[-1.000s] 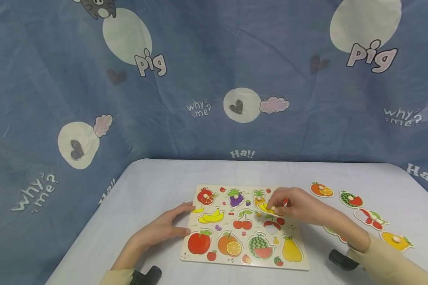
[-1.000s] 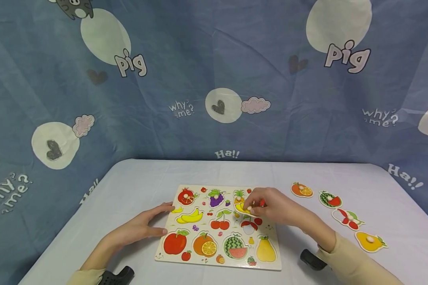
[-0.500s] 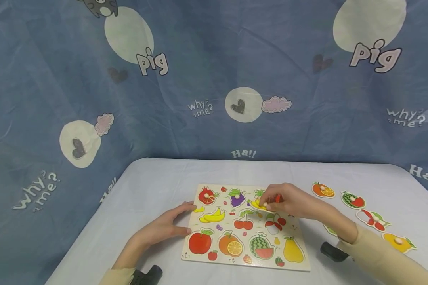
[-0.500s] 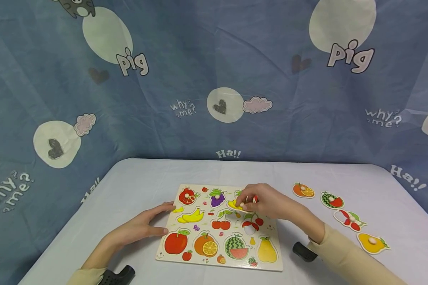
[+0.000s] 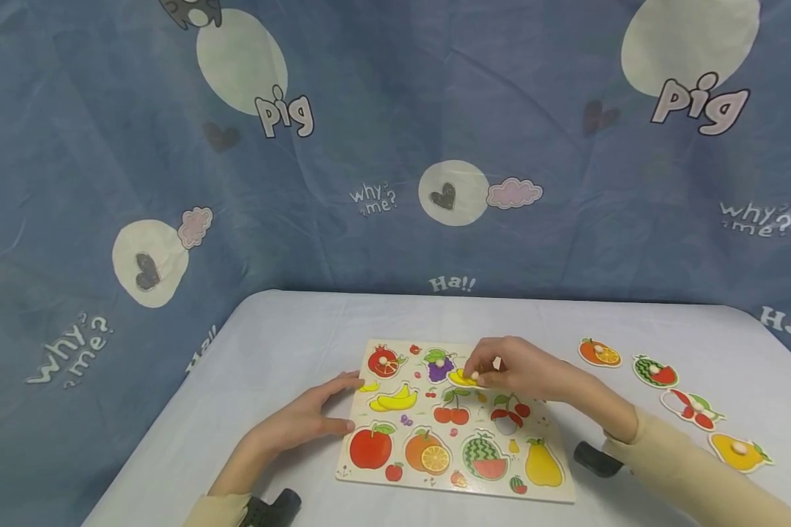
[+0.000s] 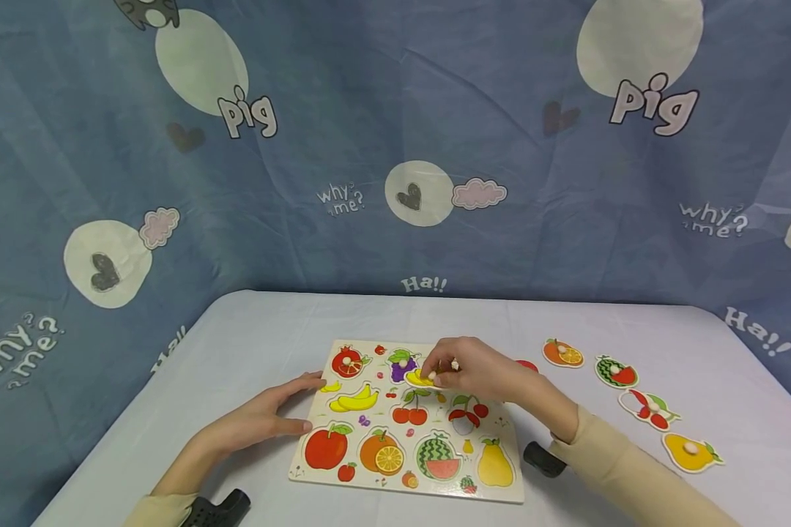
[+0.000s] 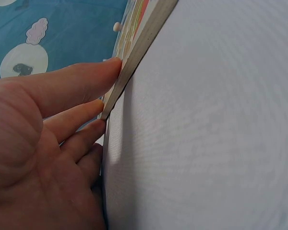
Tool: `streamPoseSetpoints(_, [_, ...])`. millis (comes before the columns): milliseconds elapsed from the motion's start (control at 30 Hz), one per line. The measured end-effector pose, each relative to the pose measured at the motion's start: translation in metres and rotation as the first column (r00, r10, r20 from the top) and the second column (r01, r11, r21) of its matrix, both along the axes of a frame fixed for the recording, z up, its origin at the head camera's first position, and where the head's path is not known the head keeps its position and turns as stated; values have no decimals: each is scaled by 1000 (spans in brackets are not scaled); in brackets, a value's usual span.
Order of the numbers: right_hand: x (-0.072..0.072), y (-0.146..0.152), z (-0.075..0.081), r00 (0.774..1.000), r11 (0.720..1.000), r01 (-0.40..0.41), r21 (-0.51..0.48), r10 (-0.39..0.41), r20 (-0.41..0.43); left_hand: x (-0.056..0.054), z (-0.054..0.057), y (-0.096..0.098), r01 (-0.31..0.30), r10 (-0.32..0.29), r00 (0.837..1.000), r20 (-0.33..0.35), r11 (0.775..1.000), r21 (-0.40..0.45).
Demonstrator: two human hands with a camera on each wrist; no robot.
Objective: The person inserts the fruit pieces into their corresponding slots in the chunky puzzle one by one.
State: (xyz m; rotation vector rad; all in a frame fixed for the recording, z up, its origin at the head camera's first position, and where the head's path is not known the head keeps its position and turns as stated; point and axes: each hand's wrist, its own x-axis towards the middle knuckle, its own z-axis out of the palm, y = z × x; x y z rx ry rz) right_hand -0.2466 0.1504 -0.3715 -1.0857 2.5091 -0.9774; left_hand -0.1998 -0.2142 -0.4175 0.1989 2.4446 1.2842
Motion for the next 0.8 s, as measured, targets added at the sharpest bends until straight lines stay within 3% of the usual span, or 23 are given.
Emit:
streamPoseSetpoints(200, [-2,-7,2,999,1000,-20,9,19,39,0,1,1,8,-8,1000,5,1000,10])
streamPoseSetpoints(367, [-6,-13,2,998,999,-50,15,49,35,0,1,0,0,0,1000,4,1000,4])
streamPoseSetpoints(800, [-11,-31,4,994,994,-102,32,101,38,-2,1,-2,48,-47,999,-12,999,23])
